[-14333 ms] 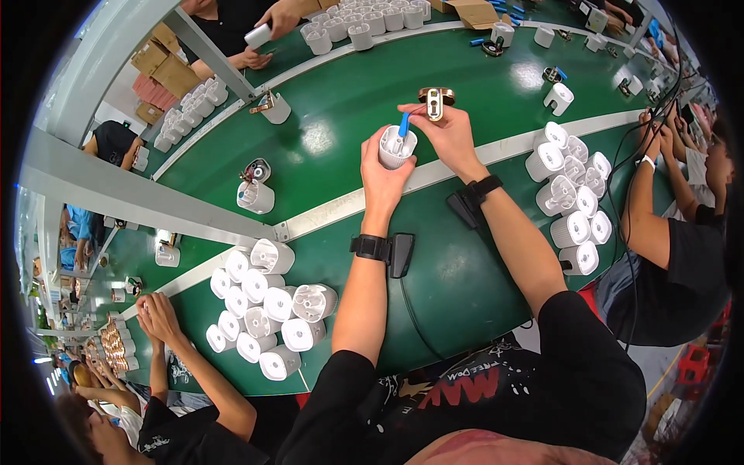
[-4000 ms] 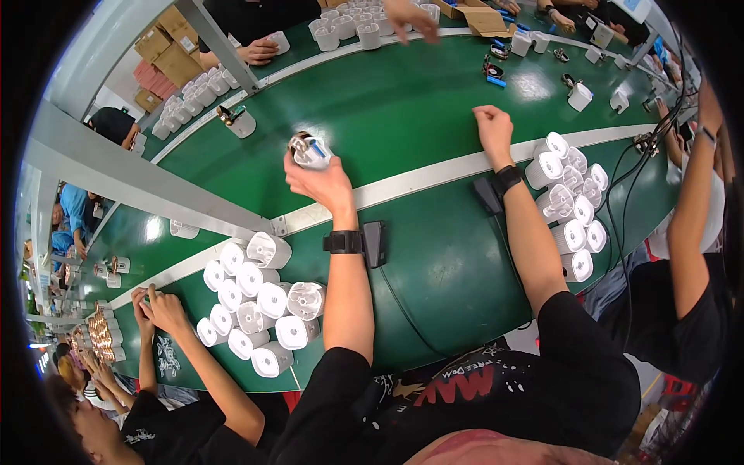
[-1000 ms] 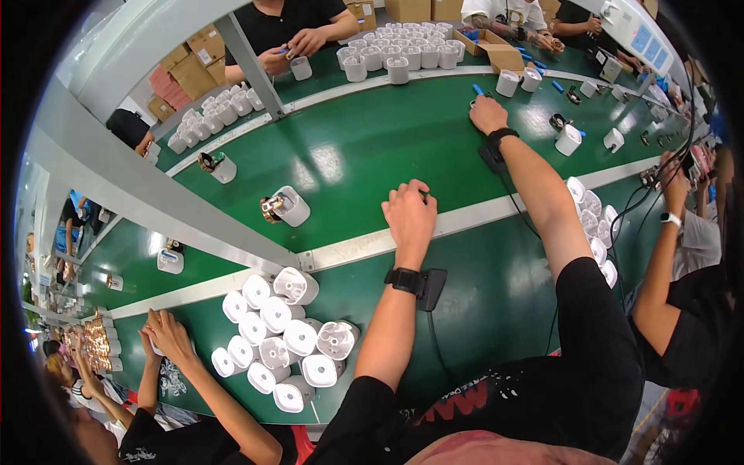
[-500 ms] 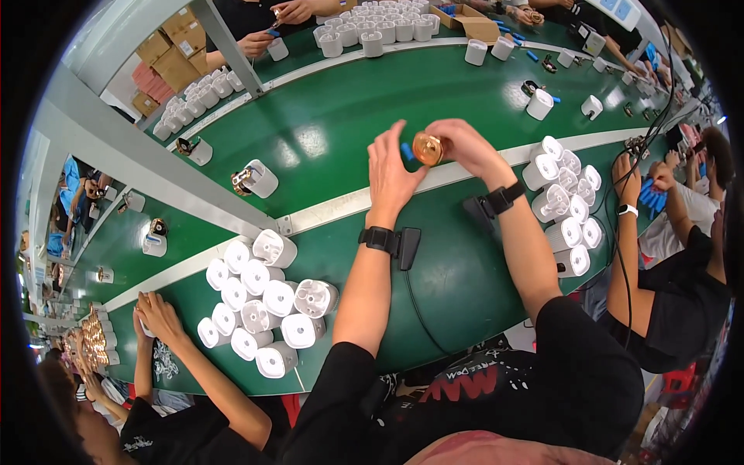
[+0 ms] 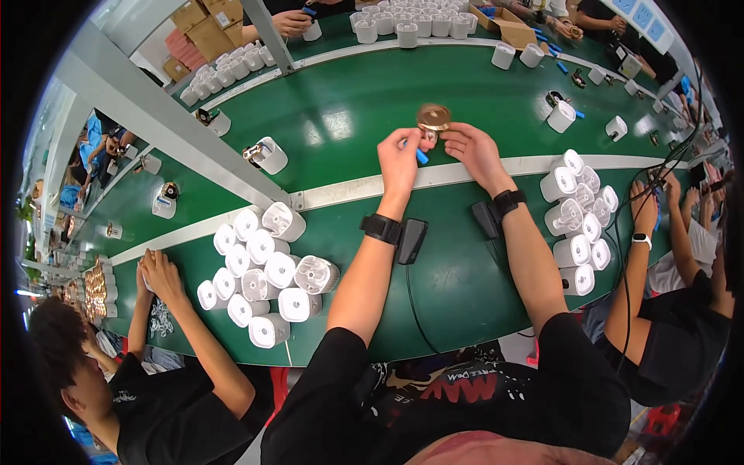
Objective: The person picks up a white housing, inserts a blue battery, and fits a circuit board with an attached speaker into the housing. They press the components together before placing the assembled unit onto the conveyor belt.
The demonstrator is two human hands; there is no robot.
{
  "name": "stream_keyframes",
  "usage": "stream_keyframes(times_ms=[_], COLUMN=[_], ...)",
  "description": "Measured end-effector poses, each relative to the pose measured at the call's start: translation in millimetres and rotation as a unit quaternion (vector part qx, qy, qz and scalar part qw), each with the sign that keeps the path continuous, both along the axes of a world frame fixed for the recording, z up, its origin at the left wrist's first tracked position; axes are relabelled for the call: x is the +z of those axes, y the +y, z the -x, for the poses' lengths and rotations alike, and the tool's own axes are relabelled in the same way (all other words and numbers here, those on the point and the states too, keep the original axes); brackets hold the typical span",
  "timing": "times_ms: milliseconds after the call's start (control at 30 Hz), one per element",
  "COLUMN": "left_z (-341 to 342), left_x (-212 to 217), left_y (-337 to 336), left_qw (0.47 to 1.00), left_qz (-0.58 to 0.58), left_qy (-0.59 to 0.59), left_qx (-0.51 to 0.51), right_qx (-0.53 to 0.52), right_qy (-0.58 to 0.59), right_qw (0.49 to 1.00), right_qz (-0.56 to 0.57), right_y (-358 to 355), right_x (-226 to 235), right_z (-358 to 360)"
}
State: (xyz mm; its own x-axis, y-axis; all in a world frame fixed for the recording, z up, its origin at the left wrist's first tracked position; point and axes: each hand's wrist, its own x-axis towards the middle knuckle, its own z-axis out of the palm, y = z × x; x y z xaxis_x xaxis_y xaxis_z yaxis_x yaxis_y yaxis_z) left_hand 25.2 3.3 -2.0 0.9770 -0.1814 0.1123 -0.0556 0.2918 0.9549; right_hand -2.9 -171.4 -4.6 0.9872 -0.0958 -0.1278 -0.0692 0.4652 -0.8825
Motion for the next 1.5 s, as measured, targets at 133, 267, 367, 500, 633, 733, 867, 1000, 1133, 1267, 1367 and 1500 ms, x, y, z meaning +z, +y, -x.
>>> stream_keyframes(times_ms=[133,267,367,500,633,733,867,1000,1133,1267,1367,1500], left_z=[6.8,7.3,22.7,38.7,78.7,116.8,155.4,162.1,158.1,167.9,177.7,183.4], left_x=[16.2,10.6,20.7,30.3,70.4,95.9,87.1,63.3,49.8,60.2,57.8,53.6], left_y=[-5.8,-7.9,-14.5,2.4,49.2,91.2,142.0,163.6,170.0,159.4,163.3,172.7], left_qw=[0.997,0.997,0.984,0.980,0.884,0.819,0.619,0.551,0.612,0.623,0.600,0.593], left_qz=[0.037,-0.045,-0.138,-0.181,-0.442,-0.536,-0.717,-0.802,-0.756,-0.754,-0.757,-0.761], left_qy=[0.039,-0.030,-0.067,-0.062,-0.149,-0.190,-0.209,-0.128,-0.156,-0.114,-0.123,-0.130], left_qx=[0.055,0.049,0.091,0.043,0.004,0.080,0.244,0.191,0.171,0.172,0.228,0.227], right_qx=[0.066,0.105,0.125,0.159,0.229,0.292,0.259,0.218,0.110,0.056,0.022,0.064], right_qy=[-0.038,-0.069,-0.076,-0.056,-0.038,-0.052,-0.089,-0.096,-0.031,-0.004,-0.010,-0.027], right_qw=[0.984,0.963,0.973,0.985,0.971,0.946,0.932,0.945,0.977,0.985,0.992,0.995], right_qz=[0.161,0.239,0.180,0.032,-0.056,-0.131,-0.236,-0.223,-0.177,-0.166,-0.123,-0.075], right_y=[19.2,24.2,32.4,42.0,46.8,44.2,34.0,30.7,42.5,45.6,41.0,33.4], right_x=[0.4,2.6,5.0,5.9,4.6,-2.7,-10.1,-11.5,0.7,9.0,7.4,-4.0], right_z=[8.6,9.4,12.2,17.1,13.9,14.6,12.4,10.3,16.7,19.5,18.2,8.5])
